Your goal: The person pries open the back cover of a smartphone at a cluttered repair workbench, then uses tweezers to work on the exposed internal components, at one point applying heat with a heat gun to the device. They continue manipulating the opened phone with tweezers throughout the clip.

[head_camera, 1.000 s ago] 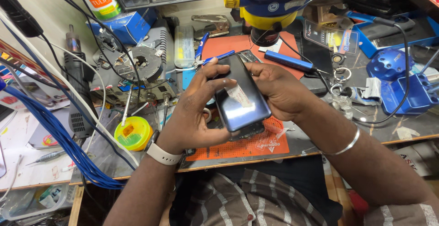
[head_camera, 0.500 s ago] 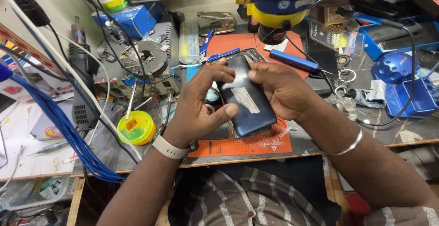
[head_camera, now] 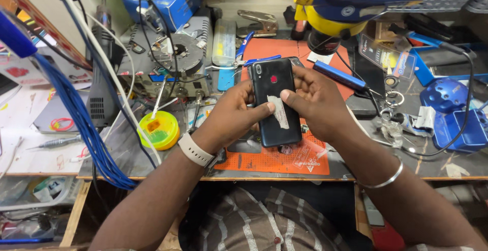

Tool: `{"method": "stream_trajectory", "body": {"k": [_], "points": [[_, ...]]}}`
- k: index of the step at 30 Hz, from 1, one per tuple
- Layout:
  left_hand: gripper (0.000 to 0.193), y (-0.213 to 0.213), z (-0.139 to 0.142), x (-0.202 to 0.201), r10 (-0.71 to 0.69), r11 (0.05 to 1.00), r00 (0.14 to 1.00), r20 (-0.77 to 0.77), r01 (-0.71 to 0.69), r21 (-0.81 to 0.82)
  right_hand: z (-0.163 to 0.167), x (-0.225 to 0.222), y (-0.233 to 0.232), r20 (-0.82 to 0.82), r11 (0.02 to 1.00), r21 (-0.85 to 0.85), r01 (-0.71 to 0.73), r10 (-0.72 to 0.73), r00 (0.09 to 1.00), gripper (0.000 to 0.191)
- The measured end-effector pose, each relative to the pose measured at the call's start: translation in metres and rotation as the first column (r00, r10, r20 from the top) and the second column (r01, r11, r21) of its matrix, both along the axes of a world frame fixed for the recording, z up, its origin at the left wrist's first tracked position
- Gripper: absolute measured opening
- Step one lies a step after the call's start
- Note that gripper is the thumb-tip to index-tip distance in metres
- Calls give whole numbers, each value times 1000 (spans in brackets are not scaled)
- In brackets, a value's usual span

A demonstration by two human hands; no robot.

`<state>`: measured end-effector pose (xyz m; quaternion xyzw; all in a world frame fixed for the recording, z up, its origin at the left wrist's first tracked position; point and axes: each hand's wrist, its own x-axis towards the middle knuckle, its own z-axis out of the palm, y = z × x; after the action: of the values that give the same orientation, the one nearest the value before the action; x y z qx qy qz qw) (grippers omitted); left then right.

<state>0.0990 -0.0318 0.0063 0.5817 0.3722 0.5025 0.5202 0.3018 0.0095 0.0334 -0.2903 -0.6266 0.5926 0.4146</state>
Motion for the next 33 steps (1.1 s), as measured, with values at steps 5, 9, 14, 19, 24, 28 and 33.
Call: {"method": "stream_trajectory", "body": {"k": [5,9,14,19,24,28,33], "points": [[40,6,-5,-4,171,985,977,124,-174,14,8,-11,-23,356,912,406,52,-210,911,79],[44,6,-10,-8,110,992,940,324,-124,23,5,-16,-27,484,920,380,-98,-107,869,73],[41,3,-9,-14,-22,1000,929,371,28,-13,-2,-7,-8,160,973,83,-214,199,967,61],[41,0,-1,-13,-38,999,922,386,24,41,-4,-1,-2,128,967,119,-223,208,970,58],[48,-1,5,-13,28,999,923,384,-34,11,4,-5,-10,190,971,124,-205,180,965,65],[65,-4,10,-16,6,1000,916,401,-16,21,9,-7,-16,224,970,107,-218,190,956,73],[77,-10,17,-17,22,1000,935,353,-14,-25,11,-7,-18,220,953,149,-264,229,948,74]]}}
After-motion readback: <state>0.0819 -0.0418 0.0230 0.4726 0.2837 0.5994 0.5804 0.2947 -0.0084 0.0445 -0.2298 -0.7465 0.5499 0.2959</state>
